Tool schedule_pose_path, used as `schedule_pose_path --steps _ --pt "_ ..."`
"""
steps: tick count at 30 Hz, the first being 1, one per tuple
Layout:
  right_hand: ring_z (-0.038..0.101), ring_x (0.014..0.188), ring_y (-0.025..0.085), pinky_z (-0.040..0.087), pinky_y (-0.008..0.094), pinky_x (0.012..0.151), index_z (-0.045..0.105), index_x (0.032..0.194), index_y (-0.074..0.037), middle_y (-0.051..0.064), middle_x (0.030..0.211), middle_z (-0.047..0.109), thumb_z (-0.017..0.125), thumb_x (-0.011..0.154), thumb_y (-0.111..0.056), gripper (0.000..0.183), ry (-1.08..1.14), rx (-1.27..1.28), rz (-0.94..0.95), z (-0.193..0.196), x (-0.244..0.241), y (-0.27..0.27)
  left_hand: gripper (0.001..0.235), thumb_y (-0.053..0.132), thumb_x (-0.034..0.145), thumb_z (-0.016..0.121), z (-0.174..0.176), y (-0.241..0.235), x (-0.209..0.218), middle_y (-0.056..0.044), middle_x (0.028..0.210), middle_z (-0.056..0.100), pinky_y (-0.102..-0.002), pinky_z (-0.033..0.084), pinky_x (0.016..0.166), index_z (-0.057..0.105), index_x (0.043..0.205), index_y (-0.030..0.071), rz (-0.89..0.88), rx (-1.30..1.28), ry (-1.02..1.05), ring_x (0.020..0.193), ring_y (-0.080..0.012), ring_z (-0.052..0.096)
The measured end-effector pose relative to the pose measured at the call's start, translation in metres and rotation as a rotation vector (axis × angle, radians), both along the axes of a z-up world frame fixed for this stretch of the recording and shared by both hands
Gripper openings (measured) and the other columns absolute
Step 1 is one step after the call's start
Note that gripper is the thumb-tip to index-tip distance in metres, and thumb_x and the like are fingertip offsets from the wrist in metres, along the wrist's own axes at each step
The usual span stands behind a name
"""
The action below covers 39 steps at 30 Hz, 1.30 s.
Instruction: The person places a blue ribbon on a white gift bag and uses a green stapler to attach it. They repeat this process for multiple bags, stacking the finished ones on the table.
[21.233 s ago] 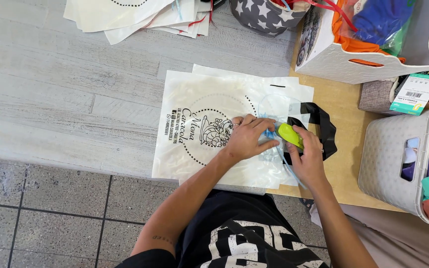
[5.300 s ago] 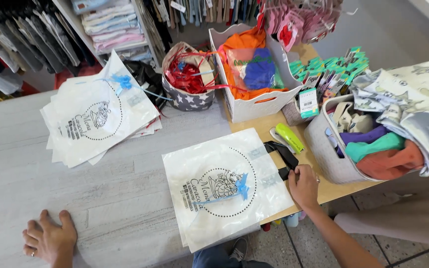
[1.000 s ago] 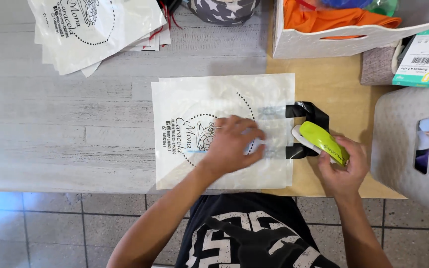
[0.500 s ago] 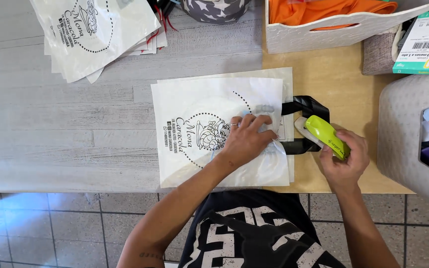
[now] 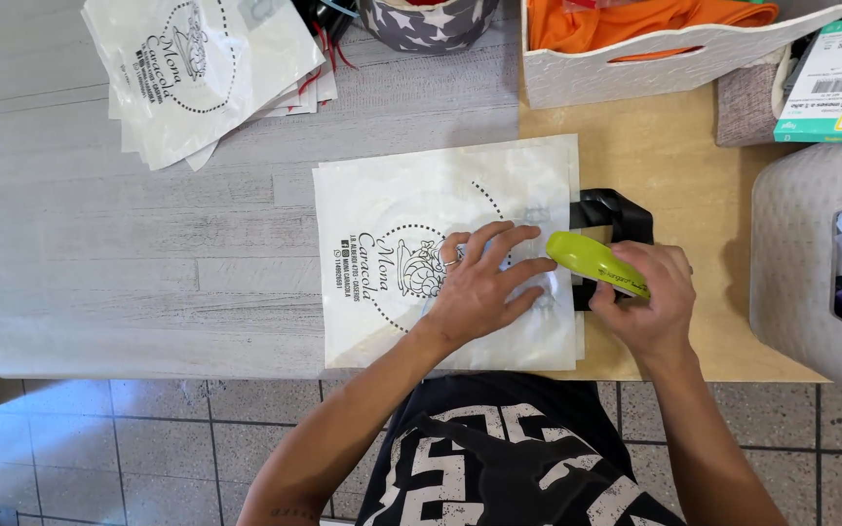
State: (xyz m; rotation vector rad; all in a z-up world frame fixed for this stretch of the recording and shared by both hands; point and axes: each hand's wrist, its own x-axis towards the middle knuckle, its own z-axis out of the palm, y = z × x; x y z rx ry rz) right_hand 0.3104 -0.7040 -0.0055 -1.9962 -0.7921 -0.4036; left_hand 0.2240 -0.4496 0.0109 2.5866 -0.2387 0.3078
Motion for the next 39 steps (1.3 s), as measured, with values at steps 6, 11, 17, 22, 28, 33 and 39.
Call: schedule_pose_path --steps 6,11,17,22,28,33,39 --pt "0.07 0.101 0.037 0.054 0.048 0.094 0.075 0.126 -0.001 0.017 0.122 0.082 0.081 0.09 -0.01 0.038 0.082 0.035 0.015 -0.012 0.004 0.001 0.035 0.054 0.096 0.076 0.031 0.049 -0.016 0.007 0.15 0.058 -0.054 0.034 0.107 0.069 0.125 0.038 0.229 0.049 0.05 0.141 -0.0247 0.051" --pt "0.071 0.108 0.037 0.053 0.048 0.099 0.077 0.127 -0.007 0.012 0.126 0.082 0.077 0.091 -0.012 0.037 0.113 0.02 0.068 -0.033 0.003 0.005 0.068 0.064 0.098 0.072 0.036 0.06 -0.025 -0.001 0.146 0.057 -0.061 0.035 0.111 0.057 0.156 0.032 0.326 -0.131 0.373 0.137 -0.0294 0.05" --pt "0.068 0.12 0.037 0.048 0.048 0.11 0.076 0.133 -0.01 0.009 0.135 0.079 0.079 0.096 -0.025 0.04 0.042 -0.065 0.045 -0.029 0.004 0.01 0.044 0.047 0.098 0.081 0.012 0.055 -0.027 0.0 0.124 0.068 -0.053 0.038 0.102 0.075 0.133 0.021 0.322 -0.138 0.326 0.119 -0.0263 0.059" --pt "0.068 0.12 0.037 0.046 0.048 0.109 0.074 0.133 -0.009 0.009 0.135 0.079 0.083 0.097 -0.033 0.044 0.061 -0.081 0.047 -0.025 0.002 0.012 0.015 0.039 0.099 0.08 0.025 0.065 -0.017 0.014 0.116 0.069 -0.047 0.038 0.104 0.08 0.114 0.037 0.353 -0.139 0.178 0.115 -0.0159 0.061" --pt "0.066 0.122 0.038 0.044 0.049 0.11 0.072 0.135 -0.007 0.011 0.137 0.077 0.087 0.098 -0.036 0.05 0.081 -0.081 0.061 -0.019 -0.001 0.014 0.02 0.046 0.101 0.076 0.039 0.072 -0.009 0.013 0.122 0.067 -0.049 0.039 0.108 0.075 0.12 0.04 0.359 -0.158 0.196 0.12 -0.0168 0.062" --pt "0.066 0.124 0.036 0.044 0.048 0.113 0.072 0.137 -0.009 0.008 0.139 0.077 0.09 0.095 -0.043 0.058 0.1 -0.082 0.049 -0.018 -0.001 0.015 0.062 0.063 0.102 0.07 0.067 0.057 -0.011 -0.009 0.124 0.071 -0.06 0.047 0.109 0.069 0.145 0.02 0.254 -0.184 0.477 0.122 -0.034 0.066" --pt "0.066 0.124 0.035 0.046 0.048 0.113 0.073 0.136 -0.01 0.008 0.139 0.076 0.091 0.092 -0.044 0.059 0.133 -0.086 0.04 -0.023 -0.001 0.012 0.042 0.05 0.098 0.077 0.028 0.043 -0.016 -0.002 0.112 0.07 -0.051 0.039 0.102 0.077 0.13 0.023 0.25 -0.139 0.434 0.111 -0.0274 0.064"
